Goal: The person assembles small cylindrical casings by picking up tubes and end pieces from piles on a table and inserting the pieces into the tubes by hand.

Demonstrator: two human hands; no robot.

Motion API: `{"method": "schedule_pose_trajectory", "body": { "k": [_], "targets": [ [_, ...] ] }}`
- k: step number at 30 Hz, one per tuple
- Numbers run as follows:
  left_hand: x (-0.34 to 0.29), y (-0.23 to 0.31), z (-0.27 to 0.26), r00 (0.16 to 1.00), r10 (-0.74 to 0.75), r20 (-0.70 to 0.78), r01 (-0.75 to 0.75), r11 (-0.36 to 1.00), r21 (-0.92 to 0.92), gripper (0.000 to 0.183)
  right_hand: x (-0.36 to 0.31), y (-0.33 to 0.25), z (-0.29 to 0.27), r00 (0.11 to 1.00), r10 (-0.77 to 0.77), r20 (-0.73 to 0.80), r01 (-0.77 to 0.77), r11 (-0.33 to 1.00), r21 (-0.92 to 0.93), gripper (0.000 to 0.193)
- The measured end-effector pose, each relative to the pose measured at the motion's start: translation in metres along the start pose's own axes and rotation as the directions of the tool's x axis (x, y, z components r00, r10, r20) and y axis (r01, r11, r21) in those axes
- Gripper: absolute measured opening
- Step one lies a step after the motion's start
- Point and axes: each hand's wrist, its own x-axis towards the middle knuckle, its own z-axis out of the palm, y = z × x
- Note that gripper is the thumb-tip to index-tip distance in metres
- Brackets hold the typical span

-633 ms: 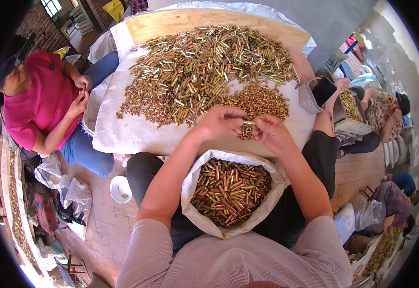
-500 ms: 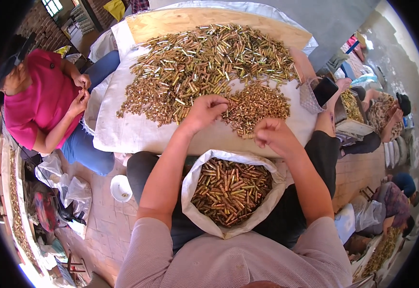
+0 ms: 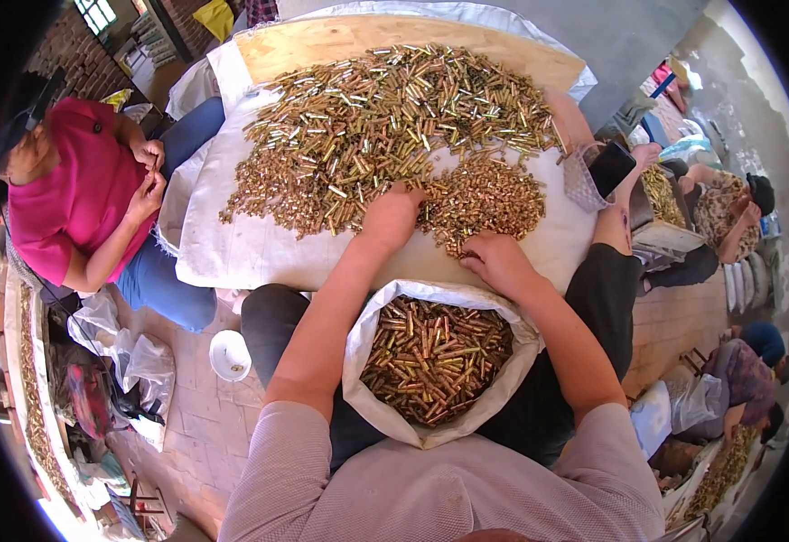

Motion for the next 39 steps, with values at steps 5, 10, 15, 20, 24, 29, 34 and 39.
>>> {"method": "schedule_pose_trajectory", "body": {
  "k": [5, 10, 15, 20, 24, 29, 34, 39],
  "targets": [
    [0.0, -0.001, 0.001, 0.999, 0.033, 0.003, -0.034, 0.999, 0.035, 0.022, 0.0, 0.013, 0.017, 1.0, -0.016, -0.007, 0.013, 0.969, -0.248, 0.017],
    [-0.001, -0.011, 0.001, 0.988, 0.037, -0.153, -0.086, 0.94, -0.33, 0.021, -0.001, 0.016, 0.023, 1.0, 0.017, -0.007, -0.019, 0.946, -0.322, 0.016],
    [0.002, -0.003, -0.017, 0.956, -0.194, 0.22, 0.284, 0.432, -0.856, 0.015, -0.002, 0.017, 0.018, 0.996, 0.088, 0.015, -0.079, 0.949, -0.305, 0.015],
    [-0.003, 0.007, -0.032, 0.97, -0.114, 0.213, 0.226, 0.116, -0.967, 0.021, -0.003, 0.021, 0.013, 1.0, 0.019, -0.009, -0.021, 0.958, -0.288, 0.014],
    [-0.007, 0.009, -0.033, 0.965, -0.101, 0.244, 0.25, 0.048, -0.967, 0.022, 0.005, 0.002, 0.002, 0.963, 0.257, -0.081, -0.214, 0.912, 0.35, 0.009],
    [-0.008, 0.015, -0.03, 0.956, -0.057, 0.287, 0.287, -0.003, -0.958, 0.029, 0.01, -0.001, -0.005, 0.924, 0.382, 0.019, -0.204, 0.448, 0.87, 0.007],
    [-0.01, 0.024, -0.029, 0.957, -0.042, 0.288, 0.287, -0.025, -0.958, 0.023, 0.01, -0.004, -0.002, 0.911, 0.41, 0.041, -0.101, 0.124, 0.987, 0.013],
    [-0.012, 0.027, -0.028, 0.948, -0.026, 0.318, 0.317, -0.023, -0.948, 0.018, 0.013, -0.016, -0.001, 0.909, 0.412, 0.059, -0.08, 0.033, 0.996, 0.016]
  ]
}}
